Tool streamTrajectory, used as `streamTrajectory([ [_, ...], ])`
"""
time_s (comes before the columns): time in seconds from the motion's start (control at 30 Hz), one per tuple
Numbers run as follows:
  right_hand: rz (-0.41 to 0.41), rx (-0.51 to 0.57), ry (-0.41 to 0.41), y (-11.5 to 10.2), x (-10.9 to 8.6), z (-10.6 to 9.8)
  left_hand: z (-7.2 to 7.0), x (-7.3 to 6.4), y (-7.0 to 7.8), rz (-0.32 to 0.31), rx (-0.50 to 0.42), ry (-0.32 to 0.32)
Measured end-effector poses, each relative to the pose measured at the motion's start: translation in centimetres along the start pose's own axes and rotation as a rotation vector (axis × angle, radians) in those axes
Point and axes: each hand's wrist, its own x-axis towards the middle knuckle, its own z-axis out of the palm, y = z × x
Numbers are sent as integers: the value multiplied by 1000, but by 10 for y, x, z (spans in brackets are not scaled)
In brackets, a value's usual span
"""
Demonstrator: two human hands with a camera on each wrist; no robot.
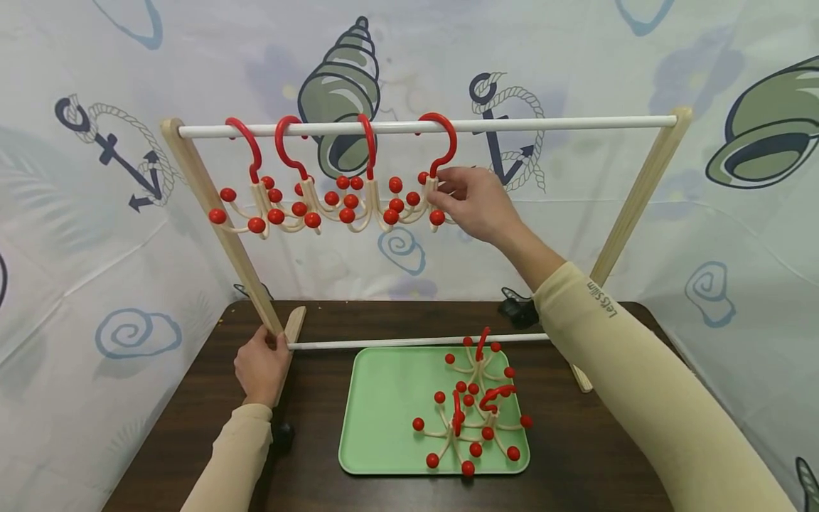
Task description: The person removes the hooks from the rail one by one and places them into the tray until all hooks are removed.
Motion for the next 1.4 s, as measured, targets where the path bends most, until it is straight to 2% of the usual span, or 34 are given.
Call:
streamTrajectory([
  [0.13,-8,-23,4,-1,-1,-2,0,1,-1,3,1,-2],
  [0.37,-21,16,1,-3,-1,-7,1,1,-1,-21,3,-13],
  [0.77,-39,42,71,-9,-3,-24,0,0,2,-30,9,-12],
  [0.93,-33,77,98,-8,-13,-33,0,0,2,-36,10,-15],
  [1.23,40,52,103,3,-40,-41,1,1,-1,-31,8,-15],
  [1.4,57,28,44,15,-59,-33,0,0,0,-17,8,-5],
])
